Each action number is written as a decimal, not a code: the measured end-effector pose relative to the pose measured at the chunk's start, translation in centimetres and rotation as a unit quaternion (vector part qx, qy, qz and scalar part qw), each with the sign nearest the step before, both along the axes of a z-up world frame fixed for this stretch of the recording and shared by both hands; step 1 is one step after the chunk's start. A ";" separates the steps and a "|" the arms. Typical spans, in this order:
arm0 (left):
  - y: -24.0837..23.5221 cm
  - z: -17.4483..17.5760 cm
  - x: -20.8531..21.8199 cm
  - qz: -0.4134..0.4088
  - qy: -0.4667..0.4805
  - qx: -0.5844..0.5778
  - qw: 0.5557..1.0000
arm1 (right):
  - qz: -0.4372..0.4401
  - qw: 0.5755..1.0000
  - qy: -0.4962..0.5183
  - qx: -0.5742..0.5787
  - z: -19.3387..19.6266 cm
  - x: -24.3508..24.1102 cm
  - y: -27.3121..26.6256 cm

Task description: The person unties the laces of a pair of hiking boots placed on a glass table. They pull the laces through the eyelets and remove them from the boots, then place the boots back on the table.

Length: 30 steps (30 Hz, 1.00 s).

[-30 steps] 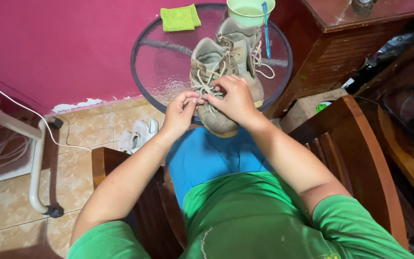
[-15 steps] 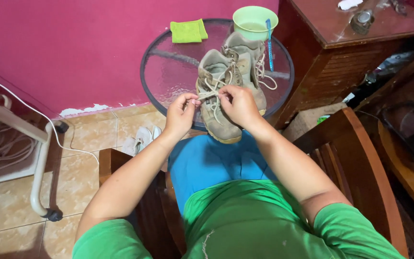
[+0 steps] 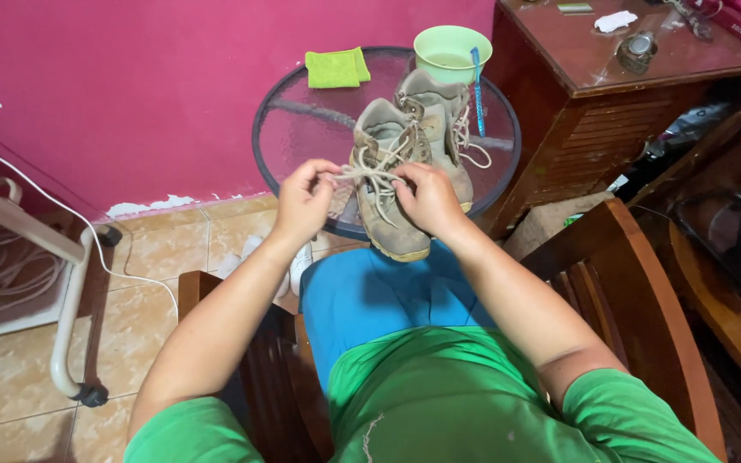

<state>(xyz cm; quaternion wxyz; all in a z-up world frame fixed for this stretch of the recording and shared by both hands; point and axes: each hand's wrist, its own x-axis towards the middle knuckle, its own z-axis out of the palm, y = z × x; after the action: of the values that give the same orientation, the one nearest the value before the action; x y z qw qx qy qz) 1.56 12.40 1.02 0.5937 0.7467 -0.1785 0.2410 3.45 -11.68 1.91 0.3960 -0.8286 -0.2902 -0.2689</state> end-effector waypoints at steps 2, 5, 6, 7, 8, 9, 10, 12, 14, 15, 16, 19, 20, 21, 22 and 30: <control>0.9 0.8 -0.4 0.015 -0.020 0.026 0.999 | -0.008 1.000 -0.020 0.007 -0.3 -0.6 0.1; 1.4 0.8 -0.5 0.021 -0.017 0.035 0.999 | -0.037 0.992 -0.119 0.024 -0.4 -2.1 0.8; 1.2 0.4 -0.5 0.015 -0.004 0.032 0.999 | -0.033 0.992 -0.120 0.000 -0.2 -2.7 1.2; 1.0 0.0 -0.5 0.010 0.009 0.030 0.999 | -0.029 0.992 -0.120 -0.023 0.1 -3.4 1.7; 0.7 -0.4 -0.4 0.009 0.010 0.031 0.999 | -0.030 0.992 -0.119 -0.023 0.0 -3.3 1.8; 0.4 -0.7 -0.3 -0.007 0.024 0.021 0.999 | -0.047 0.993 -0.084 -0.067 0.0 -3.1 1.9; 0.1 -1.0 -0.1 -0.022 0.038 0.011 0.999 | -0.063 0.991 -0.049 -0.112 0.1 -2.9 2.0; -0.4 -1.2 0.0 -0.037 0.057 -0.023 0.997 | -0.081 0.986 -0.042 -0.138 0.5 -2.0 2.3; -0.6 -1.9 -0.2 -0.053 0.085 -0.054 0.994 | -0.100 0.981 -0.026 -0.161 0.4 -1.5 2.5; -0.4 -2.0 0.0 -0.065 0.098 -0.070 0.991 | -0.107 0.981 -0.028 -0.161 0.4 -1.0 2.5; -0.3 -2.2 0.2 -0.078 0.112 -0.085 0.987 | -0.114 0.980 -0.030 -0.161 0.5 -0.5 2.5; -0.5 -1.7 -0.2 -0.078 0.121 -0.099 0.985 | -0.121 0.980 -0.030 -0.153 -0.7 0.8 2.6; -0.3 -1.4 -0.3 -0.078 0.121 -0.098 0.985 | -0.121 0.980 -0.031 -0.152 -0.4 0.5 2.2; -0.2 -1.1 -0.4 -0.063 0.108 -0.080 0.989 | -0.097 0.988 -0.006 -0.120 -0.1 0.1 1.8; 0.0 -0.8 -0.5 -0.049 0.095 -0.062 0.992 | -0.072 0.993 0.019 -0.088 0.2 -0.3 1.4; 0.3 -2.2 0.8 -0.005 0.084 -0.040 0.996 | -0.034 0.995 0.092 0.002 -0.6 0.1 -6.3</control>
<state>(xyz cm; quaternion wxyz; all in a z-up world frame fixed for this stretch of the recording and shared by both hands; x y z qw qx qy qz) 2.34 12.72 -1.17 0.6373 0.7391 -0.1219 0.1812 3.58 -18.02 1.35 0.4135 -0.8583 -0.2239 -0.2055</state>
